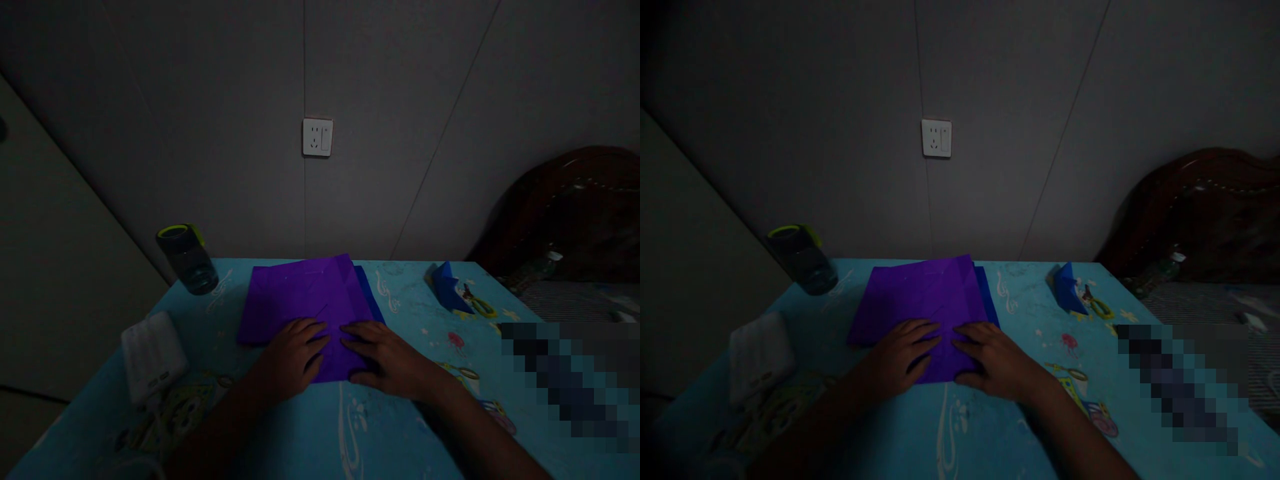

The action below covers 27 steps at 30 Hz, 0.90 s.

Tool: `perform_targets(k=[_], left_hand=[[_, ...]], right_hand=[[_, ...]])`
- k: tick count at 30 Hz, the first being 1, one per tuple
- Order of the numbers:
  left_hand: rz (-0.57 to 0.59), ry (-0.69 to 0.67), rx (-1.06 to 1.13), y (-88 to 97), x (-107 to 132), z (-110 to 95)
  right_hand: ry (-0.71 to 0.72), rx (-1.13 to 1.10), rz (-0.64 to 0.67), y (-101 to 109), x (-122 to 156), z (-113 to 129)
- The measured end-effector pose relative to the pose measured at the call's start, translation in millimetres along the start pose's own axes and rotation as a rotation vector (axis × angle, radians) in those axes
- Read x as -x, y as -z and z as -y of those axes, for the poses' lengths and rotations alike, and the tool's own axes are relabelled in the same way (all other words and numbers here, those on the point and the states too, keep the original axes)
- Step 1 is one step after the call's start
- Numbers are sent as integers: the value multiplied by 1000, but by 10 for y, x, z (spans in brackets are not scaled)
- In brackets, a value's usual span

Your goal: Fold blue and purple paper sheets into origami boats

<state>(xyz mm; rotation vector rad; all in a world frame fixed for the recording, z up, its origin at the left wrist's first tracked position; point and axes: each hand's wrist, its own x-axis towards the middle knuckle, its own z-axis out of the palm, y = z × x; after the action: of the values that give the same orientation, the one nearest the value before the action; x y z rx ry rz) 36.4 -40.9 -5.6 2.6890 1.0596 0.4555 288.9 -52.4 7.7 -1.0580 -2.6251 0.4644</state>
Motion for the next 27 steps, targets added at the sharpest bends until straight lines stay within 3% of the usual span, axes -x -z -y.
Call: perform_targets(k=[6,12,16,21,27], left_hand=[[20,20,161,-58,15,144],[94,53,296,138,54,104],[108,79,340,212,57,92],[59,137,254,89,11,178],[-14,93,102,-78,2,160]], right_hand=[[-17,-22,-7,35,6,64],[-33,-16,-34,36,-34,117],[-87,-22,-121,-61,-78,81],[-150,-10,-181,-158,-118,26],[-205,76,-272,-263,-119,-63]])
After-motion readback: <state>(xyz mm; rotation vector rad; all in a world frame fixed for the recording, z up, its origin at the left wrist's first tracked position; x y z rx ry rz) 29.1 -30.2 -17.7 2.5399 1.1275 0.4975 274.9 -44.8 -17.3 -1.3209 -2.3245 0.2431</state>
